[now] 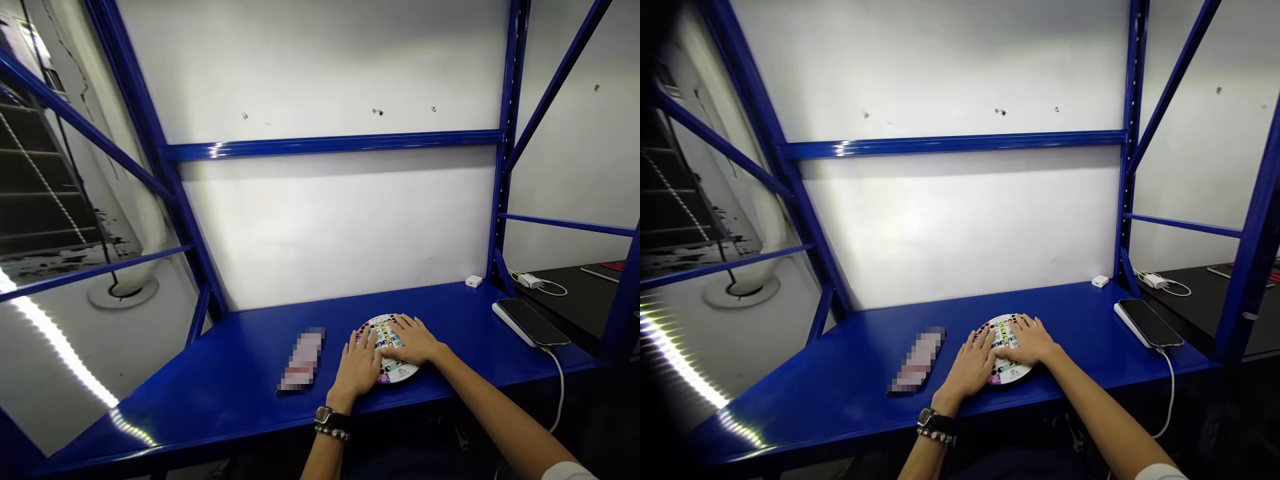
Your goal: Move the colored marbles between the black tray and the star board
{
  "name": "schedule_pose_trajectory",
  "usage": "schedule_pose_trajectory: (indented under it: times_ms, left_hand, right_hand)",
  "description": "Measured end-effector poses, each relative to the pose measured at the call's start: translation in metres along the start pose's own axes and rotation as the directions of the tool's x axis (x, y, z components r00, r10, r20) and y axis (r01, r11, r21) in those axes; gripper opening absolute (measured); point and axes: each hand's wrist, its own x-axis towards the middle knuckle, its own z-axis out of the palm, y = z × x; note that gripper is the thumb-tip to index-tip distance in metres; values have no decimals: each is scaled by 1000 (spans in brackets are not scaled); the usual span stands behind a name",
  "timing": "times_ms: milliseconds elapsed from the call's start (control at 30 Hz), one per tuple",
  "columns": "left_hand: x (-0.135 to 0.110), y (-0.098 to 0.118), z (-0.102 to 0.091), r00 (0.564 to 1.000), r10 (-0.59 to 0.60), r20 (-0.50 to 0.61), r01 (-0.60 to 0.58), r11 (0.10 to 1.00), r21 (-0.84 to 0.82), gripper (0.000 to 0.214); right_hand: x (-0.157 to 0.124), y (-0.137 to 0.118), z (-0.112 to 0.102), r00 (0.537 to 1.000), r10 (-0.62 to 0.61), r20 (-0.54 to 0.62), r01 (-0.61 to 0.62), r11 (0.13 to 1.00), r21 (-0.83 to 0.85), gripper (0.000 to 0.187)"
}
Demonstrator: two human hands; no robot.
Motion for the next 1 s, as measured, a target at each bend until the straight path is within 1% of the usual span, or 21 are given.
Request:
schedule_pose_trajectory:
  times_ms: [67, 133, 200, 267, 333, 433, 533, 633, 800, 1000]
  left_hand:
    - [-9, 2, 6, 999, 2, -50, -3, 1000, -17, 58]
    - [-16, 4, 10, 996, -8, -92, 5, 1000, -28, 61]
    - [-21, 6, 10, 991, -73, -111, 69, 997, -37, 65]
    - [-23, 8, 9, 978, -177, -108, 173, 984, -47, 71]
    - [-23, 9, 6, 960, -259, -104, 254, 965, -58, 75]
    - [-23, 10, 3, 949, -297, -106, 290, 954, -74, 71]
    - [-24, 8, 2, 948, -283, -145, 270, 957, -103, 65]
    - [-24, 8, 1, 944, -266, -193, 242, 960, -142, 64]
    - [-26, 11, -7, 948, -242, -208, 205, 961, -187, 61]
    - [-27, 12, -17, 935, -286, -210, 213, 926, -313, 60]
  right_hand:
    - [0, 0, 0, 998, 33, -49, -32, 999, 22, 84]
    - [-1, 0, 1, 986, 128, -111, -123, 991, 52, 80]
    - [-3, 3, 2, 955, 247, -165, -238, 968, 77, 77]
    - [-6, 6, 3, 926, 315, -207, -303, 949, 89, 74]
    - [-8, 10, 5, 916, 315, -248, -297, 949, 108, 69]
    - [-10, 14, 8, 908, 310, -281, -266, 946, 183, 62]
    - [-8, 17, 9, 894, 347, -285, -275, 925, 264, 61]
    - [-6, 20, 8, 884, 370, -285, -277, 907, 317, 59]
    - [-4, 24, 11, 870, 371, -325, -272, 911, 311, 52]
    - [-2, 29, 16, 858, 389, -336, -276, 900, 336, 51]
